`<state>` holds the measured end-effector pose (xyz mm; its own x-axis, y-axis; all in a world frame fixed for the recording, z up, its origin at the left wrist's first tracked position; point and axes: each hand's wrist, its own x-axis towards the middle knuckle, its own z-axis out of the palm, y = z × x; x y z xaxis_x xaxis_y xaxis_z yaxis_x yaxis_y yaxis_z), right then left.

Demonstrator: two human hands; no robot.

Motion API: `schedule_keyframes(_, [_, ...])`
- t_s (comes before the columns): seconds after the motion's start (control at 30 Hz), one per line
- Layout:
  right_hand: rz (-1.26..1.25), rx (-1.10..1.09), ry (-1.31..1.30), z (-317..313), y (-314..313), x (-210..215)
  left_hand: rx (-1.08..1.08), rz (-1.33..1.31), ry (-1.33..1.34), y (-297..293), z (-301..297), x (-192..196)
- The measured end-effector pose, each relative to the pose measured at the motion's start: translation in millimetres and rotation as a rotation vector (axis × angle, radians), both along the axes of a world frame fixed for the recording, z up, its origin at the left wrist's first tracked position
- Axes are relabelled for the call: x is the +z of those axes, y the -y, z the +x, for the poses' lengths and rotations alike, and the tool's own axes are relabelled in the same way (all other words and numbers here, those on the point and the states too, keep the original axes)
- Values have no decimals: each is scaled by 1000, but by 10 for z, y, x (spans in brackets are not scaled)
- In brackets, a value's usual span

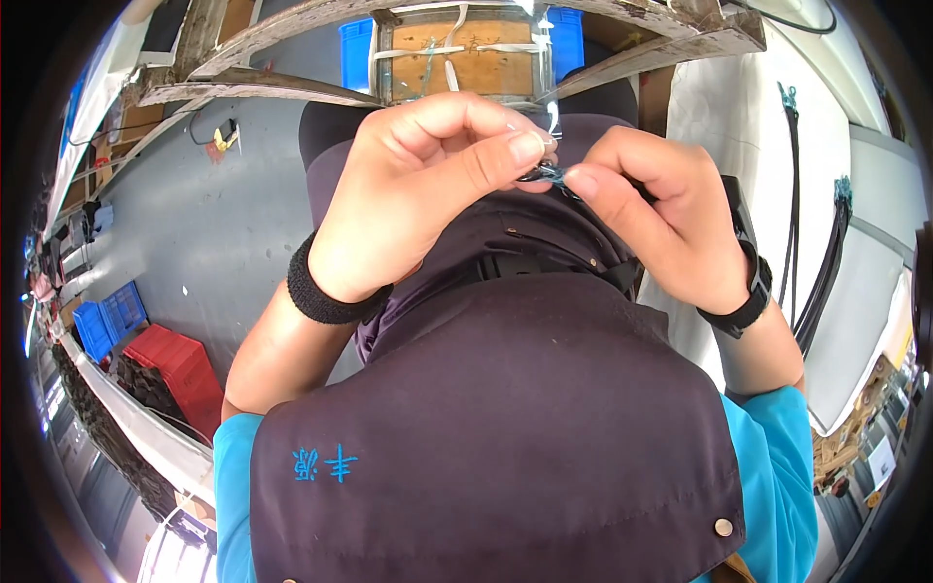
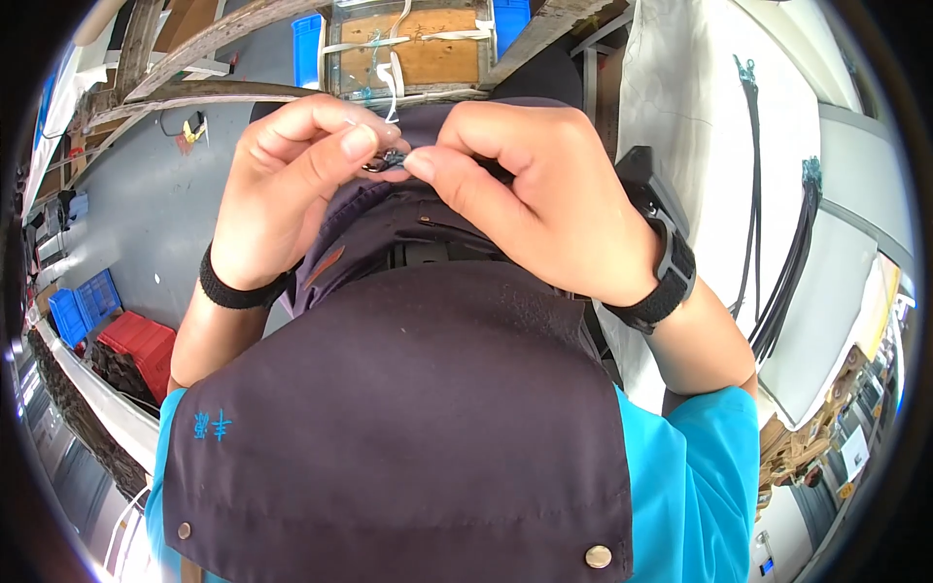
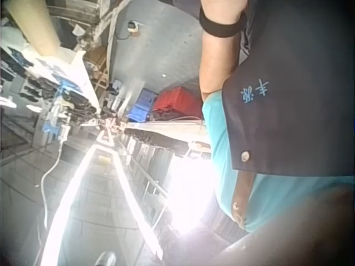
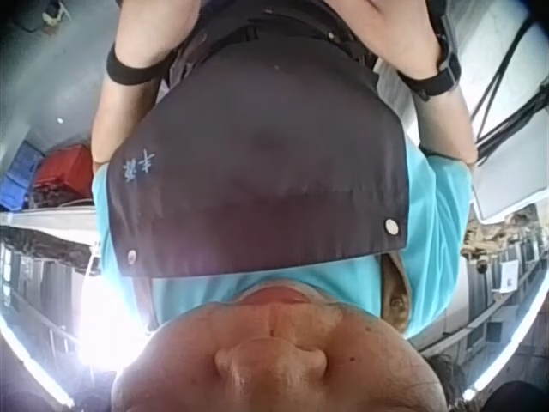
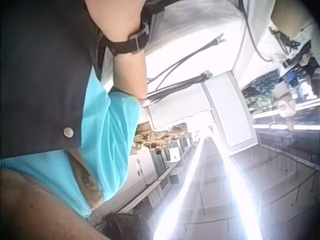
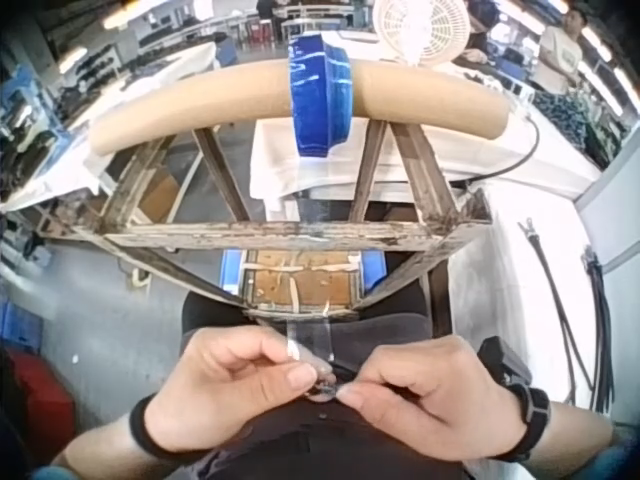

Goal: Assembling small metal buckles and placing them into plastic sleeves or attaching them to straps.

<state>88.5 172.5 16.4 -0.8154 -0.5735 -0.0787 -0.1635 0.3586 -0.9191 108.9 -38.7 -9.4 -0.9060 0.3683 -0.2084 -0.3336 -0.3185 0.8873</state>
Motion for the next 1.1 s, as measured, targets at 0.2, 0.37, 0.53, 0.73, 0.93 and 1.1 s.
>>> schedule_keyframes(0.2, [-6, 113, 537, -214, -34, -1, 40, -95, -59, -40, 97, -15])
schedule_keyframes(0.37, [-211, -35, 19, 31, 42, -154, 30, -40, 110, 21, 106, -58])
schedule_keyframes(0.53, [-9, 29, -494, 134, 31, -210, -12, 59, 200, 62, 115, -74])
schedule_keyframes(0.73, [-31, -16, -279, 107, 32, -143, 37, 85, -4, 21, 213, -170])
schedule_keyframes(0.93, [-101, -10, 539, 15, 31, -86, 195, 155, -7, -110, 293, -276])
schedule_keyframes(1.1, [-192, -26, 900, -22, -15, -164, 158, 242, 185, -138, 310, -259])
